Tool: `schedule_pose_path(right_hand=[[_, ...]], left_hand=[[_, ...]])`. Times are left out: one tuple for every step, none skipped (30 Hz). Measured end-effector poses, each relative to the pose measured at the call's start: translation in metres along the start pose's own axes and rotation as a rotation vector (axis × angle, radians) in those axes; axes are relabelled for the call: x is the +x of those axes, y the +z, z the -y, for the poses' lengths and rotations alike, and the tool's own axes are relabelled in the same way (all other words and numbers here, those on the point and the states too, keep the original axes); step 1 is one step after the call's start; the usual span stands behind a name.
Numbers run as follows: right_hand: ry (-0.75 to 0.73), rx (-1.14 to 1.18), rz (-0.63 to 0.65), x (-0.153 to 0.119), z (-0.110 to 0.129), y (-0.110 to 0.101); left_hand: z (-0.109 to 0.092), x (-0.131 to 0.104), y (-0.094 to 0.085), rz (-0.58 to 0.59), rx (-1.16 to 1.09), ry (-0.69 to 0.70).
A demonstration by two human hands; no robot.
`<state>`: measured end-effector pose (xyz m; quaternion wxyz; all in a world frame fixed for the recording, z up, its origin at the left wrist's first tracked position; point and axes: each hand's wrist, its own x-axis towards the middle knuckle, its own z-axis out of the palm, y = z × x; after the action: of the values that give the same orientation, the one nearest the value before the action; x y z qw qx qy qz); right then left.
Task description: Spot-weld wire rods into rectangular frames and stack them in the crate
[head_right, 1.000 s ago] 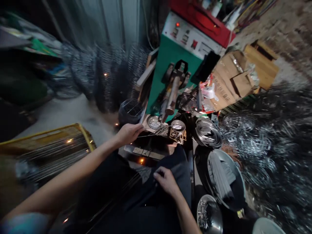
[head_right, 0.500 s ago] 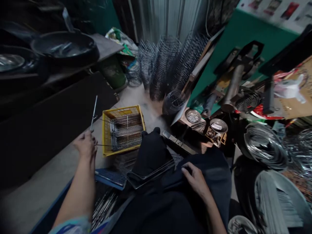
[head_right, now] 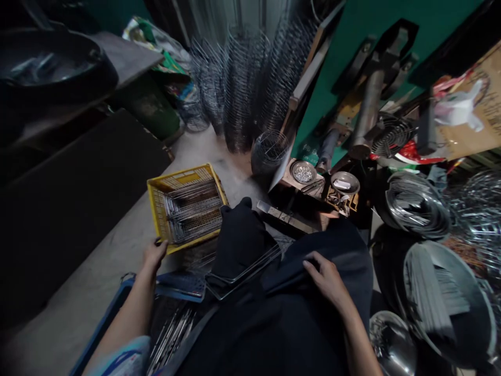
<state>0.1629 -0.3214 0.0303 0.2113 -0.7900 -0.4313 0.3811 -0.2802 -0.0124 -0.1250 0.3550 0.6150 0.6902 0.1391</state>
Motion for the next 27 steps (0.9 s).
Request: schedule_pose_path(right_hand=[[-0.011, -0.014, 0.007, 0.001, 0.003, -0.002], [-0.023, -0.030, 0.010, 0.002, 0.005, -0.004], [-0.034, -0.045, 0.006, 0.002, 0.008, -0.008], [-0.044, -0.058, -0.011, 0.002, 0.009, -0.012], [-0.050, -0.067, -0.041, 0.001, 0.009, -0.018], [-0.045, -0.073, -0.084, -0.001, 0.006, -0.025], [-0.025, -0.077, -0.134, -0.004, 0.002, -0.032], [0.005, -0.081, -0.188, -0.008, -0.004, -0.039], [0.041, -0.083, -0.243, -0.013, -0.011, -0.047], [0.075, -0.085, -0.299, -0.018, -0.020, -0.054], [0.104, -0.086, -0.358, -0.025, -0.030, -0.061], [0.125, -0.086, -0.418, -0.032, -0.041, -0.068], [0.147, -0.080, -0.472, -0.039, -0.053, -0.074], [0.172, -0.066, -0.517, -0.047, -0.065, -0.081], [0.202, -0.050, -0.553, -0.055, -0.078, -0.087], [0.236, -0.038, -0.584, -0.062, -0.093, -0.094], [0.274, -0.035, -0.615, -0.070, -0.108, -0.101], [0.318, -0.048, -0.645, -0.077, -0.126, -0.108], [0.369, -0.079, -0.677, -0.084, -0.145, -0.115], [0.431, -0.127, -0.705, -0.092, -0.167, -0.123], [0.509, -0.186, -0.722, -0.100, -0.190, -0.130], [0.595, -0.245, -0.726, -0.108, -0.213, -0.136], [0.691, -0.302, -0.717, -0.116, -0.237, -0.142], [0.793, -0.347, -0.699, -0.124, -0.261, -0.147], [0.889, -0.373, -0.672, -0.131, -0.283, -0.151], [0.978, -0.383, -0.640, -0.138, -0.304, -0.154], [1.052, -0.378, -0.606, -0.144, -0.322, -0.156]], left_hand=[[-0.006, -0.007, 0.001, 0.002, 0.010, 0.008], [-0.015, -0.017, 0.003, 0.012, 0.006, 0.018], [-0.027, -0.030, 0.007, 0.044, -0.008, 0.057], [-0.042, -0.047, 0.011, 0.106, -0.022, 0.134], [-0.059, -0.066, 0.016, 0.179, -0.039, 0.219], [-0.076, -0.087, 0.022, 0.309, -0.044, 0.410], [-0.092, -0.108, 0.028, 0.439, -0.023, 0.593], [-0.107, -0.127, 0.033, 0.533, 0.029, 0.740], [-0.118, -0.143, 0.039, 0.521, 0.101, 0.827], [-0.127, -0.155, 0.043, 0.511, 0.168, 0.896], [-0.133, -0.163, 0.046, 0.501, 0.224, 0.936], [-0.136, -0.166, 0.048, 0.504, 0.260, 0.958], [-0.138, -0.167, 0.048, 0.537, 0.278, 0.969], [-0.140, -0.166, 0.048, 0.588, 0.279, 0.971], [-0.141, -0.164, 0.046, 0.640, 0.269, 0.967], [-0.143, -0.163, 0.044, 0.687, 0.253, 0.958], [-0.145, -0.161, 0.043, 0.729, 0.236, 0.945], [-0.148, -0.161, 0.041, 0.766, 0.220, 0.930], [-0.151, -0.160, 0.041, 0.798, 0.206, 0.914], [-0.154, -0.160, 0.040, 0.820, 0.196, 0.895], [-0.158, -0.160, 0.039, 0.833, 0.191, 0.874], [-0.162, -0.159, 0.039, 0.834, 0.188, 0.849], [-0.167, -0.157, 0.038, 0.826, 0.182, 0.821], [-0.172, -0.153, 0.037, 0.815, 0.172, 0.791], [-0.178, -0.149, 0.036, 0.809, 0.160, 0.758], [-0.185, -0.143, 0.035, 0.811, 0.150, 0.722], [-0.193, -0.135, 0.035, 0.775, 0.145, 0.682]])
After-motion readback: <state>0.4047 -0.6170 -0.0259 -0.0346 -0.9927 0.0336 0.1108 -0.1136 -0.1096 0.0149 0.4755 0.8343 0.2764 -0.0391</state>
